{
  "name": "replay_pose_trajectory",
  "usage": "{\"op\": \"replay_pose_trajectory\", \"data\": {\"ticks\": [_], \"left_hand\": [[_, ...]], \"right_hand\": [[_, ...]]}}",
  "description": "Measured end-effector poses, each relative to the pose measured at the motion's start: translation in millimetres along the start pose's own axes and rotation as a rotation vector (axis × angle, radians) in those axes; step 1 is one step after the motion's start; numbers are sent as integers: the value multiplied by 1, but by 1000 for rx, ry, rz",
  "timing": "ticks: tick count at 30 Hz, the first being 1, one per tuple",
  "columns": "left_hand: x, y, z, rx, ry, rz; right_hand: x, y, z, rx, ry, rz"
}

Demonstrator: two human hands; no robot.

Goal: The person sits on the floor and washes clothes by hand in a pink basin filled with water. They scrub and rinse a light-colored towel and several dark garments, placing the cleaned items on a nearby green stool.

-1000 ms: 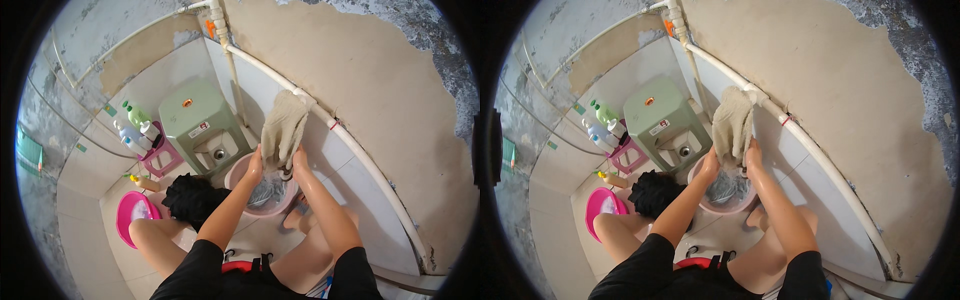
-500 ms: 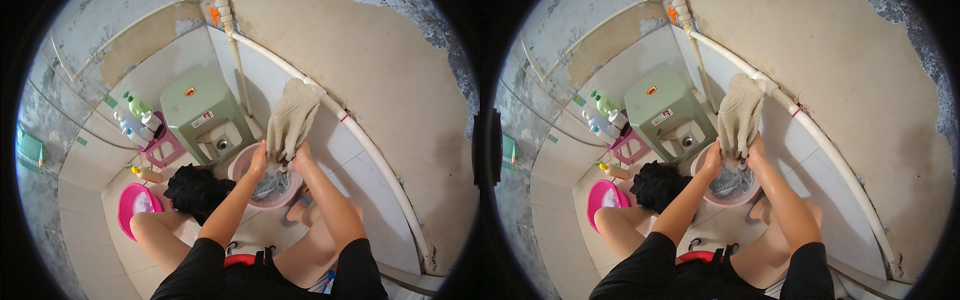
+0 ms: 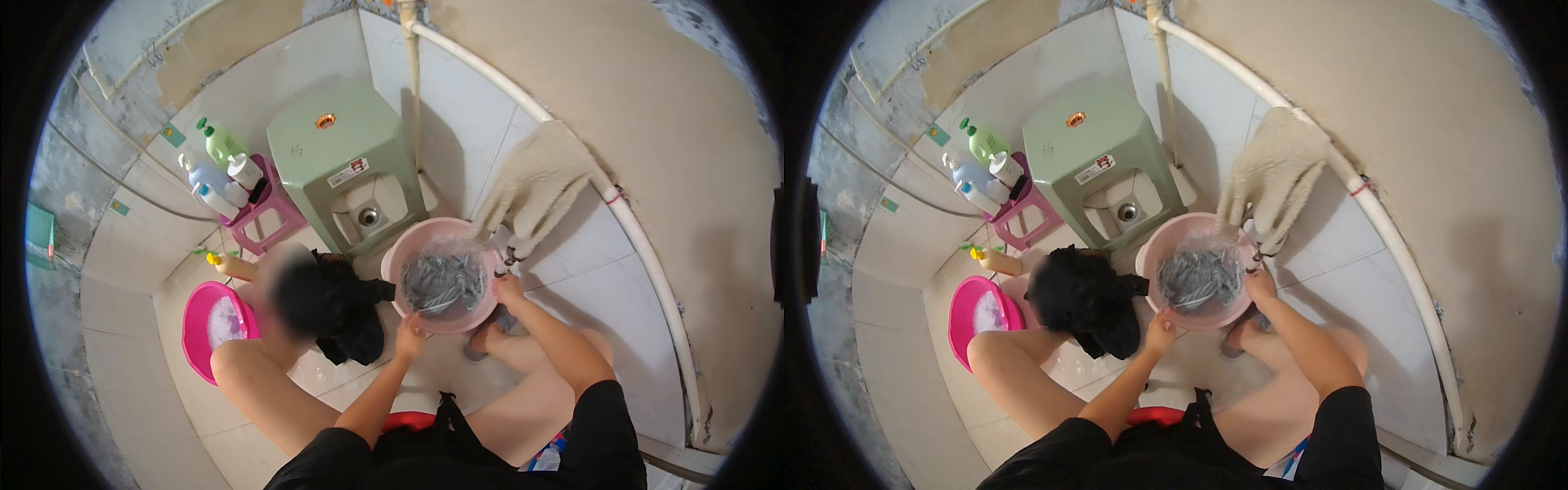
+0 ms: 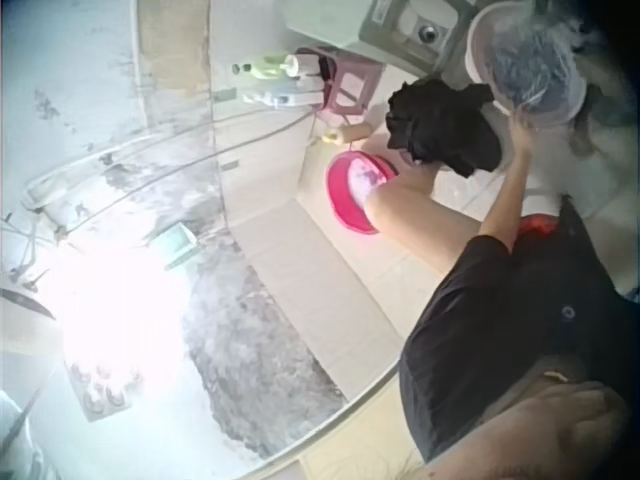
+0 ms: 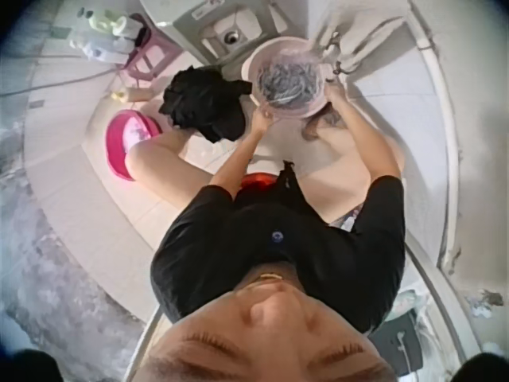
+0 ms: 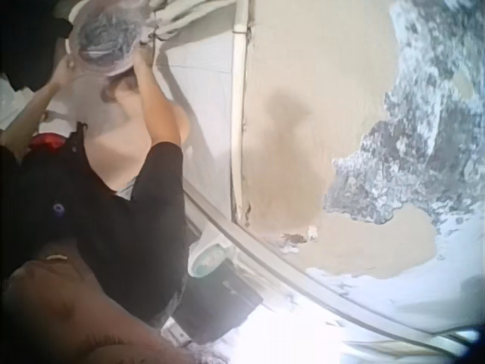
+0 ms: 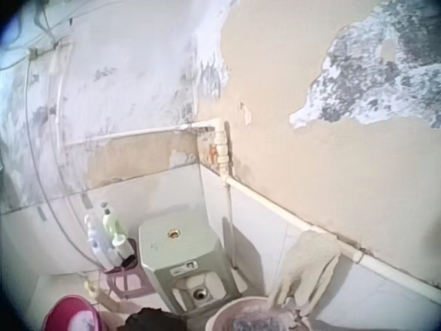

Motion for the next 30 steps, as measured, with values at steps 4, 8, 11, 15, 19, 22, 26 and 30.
{"op": "replay_pose_trajectory", "data": {"ticks": [4,8,11,15,19,22,26,30], "left_hand": [[4,10,2,-71,-117,-9],[13,13,0,-85,-230,-86],[14,12,-4,-116,-174,-114],[1,-13,18,-172,-88,-133],[1,-8,-19,-25,-46,-154],[-13,-15,-20,66,79,-199],[-19,-13,-31,57,63,-107],[-3,-28,-6,406,92,-126]], "right_hand": [[-69,-13,-12,390,617,-39],[-161,-5,-26,407,875,-2],[-236,11,-3,-13,724,-35],[-232,-28,20,451,992,-225],[-190,-12,-13,447,1091,-304],[-174,-13,-6,188,949,197],[-210,0,-7,26,617,-20],[-198,0,-16,-16,-185,-145]]}}
Point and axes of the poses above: each hand's wrist, its own y-axis away from the middle knuckle, its own x-axis out of the back of the hand, z = x × y, the point moved 7 cm from there along -y, towards the middle knuckle, and after that the axes turned 9 degrees about -x, right-handed, at the moved point
